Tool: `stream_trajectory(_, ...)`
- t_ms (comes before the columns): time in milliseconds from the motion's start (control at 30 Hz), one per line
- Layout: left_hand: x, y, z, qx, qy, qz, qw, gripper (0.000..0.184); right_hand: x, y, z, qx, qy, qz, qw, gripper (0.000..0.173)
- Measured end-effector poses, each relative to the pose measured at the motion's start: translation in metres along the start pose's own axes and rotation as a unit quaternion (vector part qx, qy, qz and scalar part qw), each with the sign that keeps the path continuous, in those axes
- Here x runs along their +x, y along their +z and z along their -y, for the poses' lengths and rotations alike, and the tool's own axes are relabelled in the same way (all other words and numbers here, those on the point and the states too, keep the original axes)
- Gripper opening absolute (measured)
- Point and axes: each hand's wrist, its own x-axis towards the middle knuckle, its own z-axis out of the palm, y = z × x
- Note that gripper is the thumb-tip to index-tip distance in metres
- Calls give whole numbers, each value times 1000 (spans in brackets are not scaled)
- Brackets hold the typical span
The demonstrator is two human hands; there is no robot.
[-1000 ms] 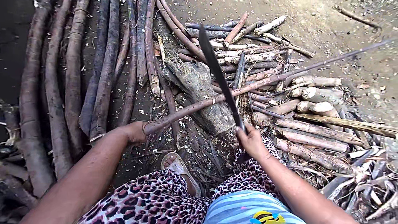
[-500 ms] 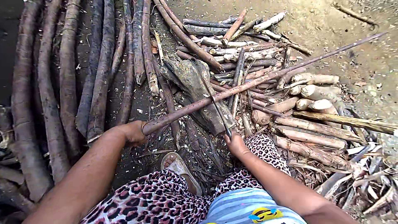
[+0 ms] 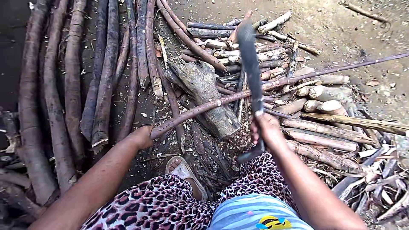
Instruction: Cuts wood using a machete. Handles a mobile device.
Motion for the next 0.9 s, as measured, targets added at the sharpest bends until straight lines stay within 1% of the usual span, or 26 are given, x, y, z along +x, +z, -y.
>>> stream_trajectory(67, 1, 1, 0, -6, -1, 2, 1000, 44, -1, -16, 35, 22, -164, -22, 986, 36)
stream_trajectory(133, -1, -2, -2, -10, -10, 8, 1000, 45, 2, -26, 76, 53, -326, -55, 942, 40)
stream_trajectory(167, -2, -3, -3, -10, -13, 11, 1000, 44, 5, -28, 96, 68, -390, -77, 915, 42)
stream_trajectory(233, -2, -3, -3, -5, -19, 14, 1000, 39, 18, -26, 122, 111, -479, -120, 862, 43)
stream_trajectory(267, -2, -2, -3, -3, -20, 16, 1000, 38, 25, -22, 122, 129, -493, -140, 849, 44)
stream_trajectory(300, -2, -2, -4, -1, -19, 18, 1000, 37, 30, -16, 107, 113, -481, -159, 855, 45)
stream_trajectory(333, -3, -3, -4, -2, -19, 21, 1000, 36, 31, -9, 75, 66, -436, -171, 881, 46)
stream_trajectory(367, -3, -5, -5, -6, -20, 23, 1000, 36, 29, 2, 27, 2, -350, -172, 921, 50)
stream_trajectory(400, -3, -5, -4, -10, -21, 24, 999, 35, 23, 12, -31, -79, -218, -131, 964, 51)
stream_trajectory(433, -3, -4, -2, -13, -19, 26, 999, 35, 18, 21, -85, -143, -82, -62, 984, 48)
stream_trajectory(467, -4, -4, 0, -14, -16, 30, 999, 36, 15, 30, -121, -185, 42, 7, 982, 43)
stream_trajectory(500, -6, -4, 0, -10, -16, 39, 999, 38, 15, 40, -135, -190, 139, 54, 970, 39)
stream_trajectory(533, -7, -1, 1, -7, -18, 40, 999, 38, 14, 48, -137, -163, 198, 76, 964, 34)
stream_trajectory(567, -9, 2, 0, -2, -17, 36, 999, 37, 12, 53, -131, -110, 239, 86, 961, 33)
stream_trajectory(600, -10, 1, -3, 3, -19, 28, 999, 37, 13, 53, -121, -46, 260, 94, 960, 34)
stream_trajectory(667, -8, -1, -10, 10, -28, 1, 1000, 38, 17, 42, -98, 64, 270, 126, 952, 37)
stream_trajectory(767, -9, 16, -13, 0, -42, -42, 998, 46, 18, 15, -72, 188, 292, 183, 920, 42)
stream_trajectory(800, -10, 23, -14, -7, -41, -54, 998, 47, 16, 7, -66, 201, 294, 190, 915, 43)
stream_trajectory(833, -12, 27, -15, -9, -37, -60, 997, 48, 13, 1, -59, 188, 292, 182, 920, 43)
stream_trajectory(900, -16, 36, -17, -8, -26, -60, 998, 48, 5, -5, -47, 95, 273, 141, 947, 41)
